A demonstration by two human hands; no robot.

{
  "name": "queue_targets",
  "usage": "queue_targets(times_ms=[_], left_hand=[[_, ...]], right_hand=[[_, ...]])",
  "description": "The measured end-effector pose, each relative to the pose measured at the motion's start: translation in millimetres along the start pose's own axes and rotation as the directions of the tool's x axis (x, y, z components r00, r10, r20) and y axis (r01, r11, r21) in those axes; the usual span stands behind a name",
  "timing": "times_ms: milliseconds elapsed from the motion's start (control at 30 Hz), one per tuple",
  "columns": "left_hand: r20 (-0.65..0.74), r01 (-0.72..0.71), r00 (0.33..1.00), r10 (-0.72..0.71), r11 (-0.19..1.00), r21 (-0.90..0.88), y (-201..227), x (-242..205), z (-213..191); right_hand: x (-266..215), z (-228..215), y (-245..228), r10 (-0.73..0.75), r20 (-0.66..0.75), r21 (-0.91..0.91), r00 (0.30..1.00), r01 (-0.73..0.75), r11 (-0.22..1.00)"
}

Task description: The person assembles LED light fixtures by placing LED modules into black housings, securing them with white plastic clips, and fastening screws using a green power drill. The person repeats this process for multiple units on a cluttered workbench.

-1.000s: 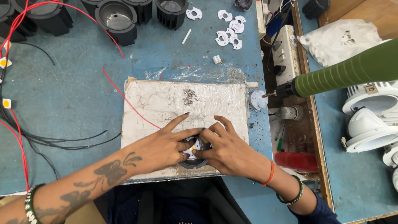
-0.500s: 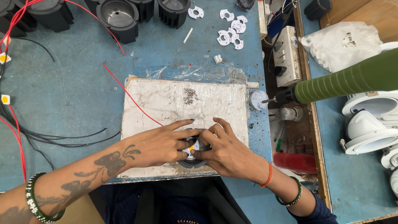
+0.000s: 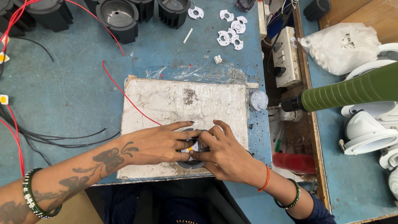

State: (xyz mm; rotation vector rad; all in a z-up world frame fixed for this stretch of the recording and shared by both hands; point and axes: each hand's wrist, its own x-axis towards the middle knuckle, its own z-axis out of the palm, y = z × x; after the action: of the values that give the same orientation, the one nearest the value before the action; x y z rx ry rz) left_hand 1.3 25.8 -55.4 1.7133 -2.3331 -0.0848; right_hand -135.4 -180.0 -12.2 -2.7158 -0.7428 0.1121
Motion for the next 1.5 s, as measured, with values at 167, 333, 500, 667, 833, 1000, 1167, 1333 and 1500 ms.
queue_targets(times_ms=[167, 333, 500, 667, 833, 1000, 1167, 1333, 1500], left_hand=[[0.03, -0.027, 0.999, 0.028, 0.999, -0.037, -7, 2, -7], [0.142, -0.026, 0.99, 0.017, 0.997, 0.066, -8, 7, -10], [0.095, -0.009, 0.995, 0.005, 0.999, 0.046, -5, 6, -9], [0.002, 0.05, 0.999, -0.05, 0.992, 0.113, 3, 9, -11], [0.042, 0.102, 0.993, -0.11, 0.983, 0.153, 10, 14, -17], [0.081, 0.099, 0.991, -0.107, 0.991, 0.092, 5, 15, -22], [0.085, 0.103, 0.99, -0.111, 0.99, 0.097, 5, 15, -21], [0.079, 0.115, 0.99, -0.12, 0.991, 0.062, 7, 14, -21], [0.084, 0.132, 0.987, -0.139, 0.988, 0.086, 9, 14, -19]], right_hand=[[1, 2, -1, 0.013, 0.017, 0.019, 1.0, -0.014, 1.0], [1, 3, -2, 0.017, 0.01, 0.036, 1.0, -0.018, 0.999], [-1, 3, -2, -0.012, -0.025, 0.017, 1.0, 0.012, 1.0], [1, -7, 7, -0.094, -0.064, -0.056, 0.993, 0.091, 0.994], [1, -15, 13, -0.088, -0.018, -0.019, 0.996, 0.088, 0.996], [1, -14, 9, -0.074, -0.011, 0.014, 0.997, 0.075, 0.997], [0, -14, 6, -0.048, -0.001, 0.016, 0.999, 0.048, 0.999], [-10, -21, 23, -0.024, -0.02, 0.336, 1.0, 0.029, 0.941], [13, -9, 74, 0.291, -0.319, 0.399, 0.902, -0.151, 0.904]])
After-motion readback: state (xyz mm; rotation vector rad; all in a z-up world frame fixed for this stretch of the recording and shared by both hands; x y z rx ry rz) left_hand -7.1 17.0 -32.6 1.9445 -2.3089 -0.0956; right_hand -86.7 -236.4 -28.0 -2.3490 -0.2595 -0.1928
